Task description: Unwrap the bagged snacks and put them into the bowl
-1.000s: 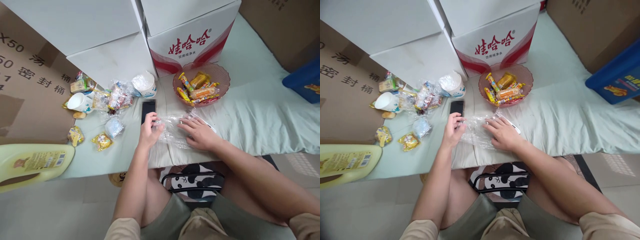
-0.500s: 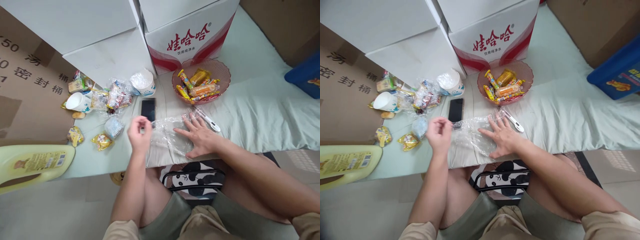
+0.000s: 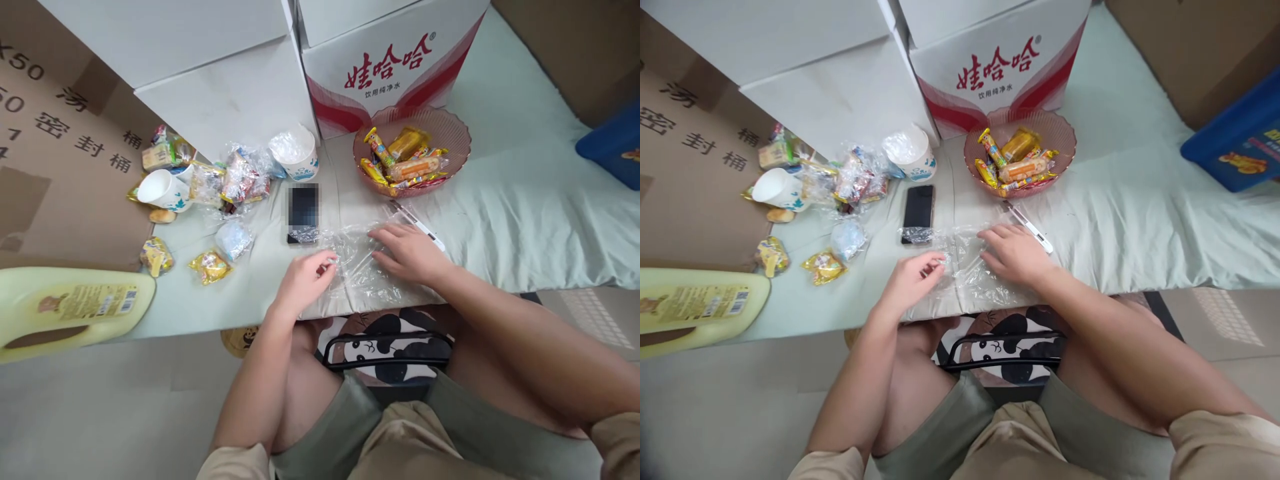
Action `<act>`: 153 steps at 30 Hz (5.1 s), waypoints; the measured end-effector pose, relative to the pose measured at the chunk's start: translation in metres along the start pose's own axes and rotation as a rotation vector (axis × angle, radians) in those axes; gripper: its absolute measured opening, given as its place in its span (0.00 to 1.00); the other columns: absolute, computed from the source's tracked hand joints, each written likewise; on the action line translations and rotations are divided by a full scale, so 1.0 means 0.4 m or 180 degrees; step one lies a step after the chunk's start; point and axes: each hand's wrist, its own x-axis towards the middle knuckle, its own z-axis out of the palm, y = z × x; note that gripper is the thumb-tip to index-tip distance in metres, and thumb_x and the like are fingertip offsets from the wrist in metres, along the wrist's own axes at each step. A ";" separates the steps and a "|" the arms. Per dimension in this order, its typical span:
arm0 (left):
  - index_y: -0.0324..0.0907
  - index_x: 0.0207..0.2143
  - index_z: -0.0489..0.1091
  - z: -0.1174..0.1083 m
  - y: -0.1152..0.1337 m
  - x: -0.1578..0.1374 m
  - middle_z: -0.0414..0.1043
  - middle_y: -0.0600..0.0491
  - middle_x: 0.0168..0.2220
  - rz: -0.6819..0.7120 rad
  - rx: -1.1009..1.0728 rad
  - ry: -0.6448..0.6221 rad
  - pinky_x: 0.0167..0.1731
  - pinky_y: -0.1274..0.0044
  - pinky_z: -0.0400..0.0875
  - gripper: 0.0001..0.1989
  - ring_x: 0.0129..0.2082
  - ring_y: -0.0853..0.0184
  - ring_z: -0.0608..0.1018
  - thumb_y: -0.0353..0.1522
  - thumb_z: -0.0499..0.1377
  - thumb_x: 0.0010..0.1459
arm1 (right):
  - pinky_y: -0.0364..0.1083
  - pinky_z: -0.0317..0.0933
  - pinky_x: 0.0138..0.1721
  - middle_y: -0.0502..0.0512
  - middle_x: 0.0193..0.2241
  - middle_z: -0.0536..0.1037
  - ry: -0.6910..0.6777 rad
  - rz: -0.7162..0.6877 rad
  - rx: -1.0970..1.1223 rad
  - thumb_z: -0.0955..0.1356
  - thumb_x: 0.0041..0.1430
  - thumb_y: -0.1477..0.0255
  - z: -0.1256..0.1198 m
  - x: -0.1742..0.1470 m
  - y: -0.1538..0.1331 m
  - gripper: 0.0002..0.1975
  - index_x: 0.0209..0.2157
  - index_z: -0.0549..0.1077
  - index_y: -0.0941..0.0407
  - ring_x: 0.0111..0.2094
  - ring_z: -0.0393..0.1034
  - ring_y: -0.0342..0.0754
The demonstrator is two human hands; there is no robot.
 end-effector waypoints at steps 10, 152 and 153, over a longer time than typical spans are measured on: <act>0.41 0.60 0.70 -0.004 -0.017 0.031 0.65 0.44 0.66 0.0363 0.1333 -0.0219 0.65 0.60 0.64 0.27 0.66 0.51 0.66 0.26 0.61 0.57 | 0.62 0.65 0.55 0.65 0.54 0.79 0.0036 -0.0173 0.0114 0.68 0.63 0.69 0.033 0.001 0.031 0.13 0.45 0.79 0.58 0.53 0.74 0.64; 0.39 0.43 0.72 0.053 0.047 0.113 0.82 0.48 0.34 -0.1050 -0.3230 -0.0710 0.27 0.79 0.73 0.23 0.28 0.66 0.83 0.42 0.71 0.50 | 0.41 0.57 0.20 0.43 0.17 0.70 -0.0075 0.1444 0.4143 0.68 0.62 0.60 -0.023 0.012 -0.040 0.29 0.60 0.67 0.59 0.18 0.65 0.42; 0.40 0.42 0.71 0.052 0.049 0.113 0.81 0.50 0.32 -0.1071 -0.3049 -0.0523 0.26 0.80 0.72 0.21 0.26 0.67 0.82 0.41 0.69 0.51 | 0.41 0.57 0.20 0.44 0.18 0.71 -0.0205 0.1446 0.4064 0.68 0.62 0.61 -0.025 0.011 -0.040 0.27 0.58 0.68 0.60 0.18 0.65 0.41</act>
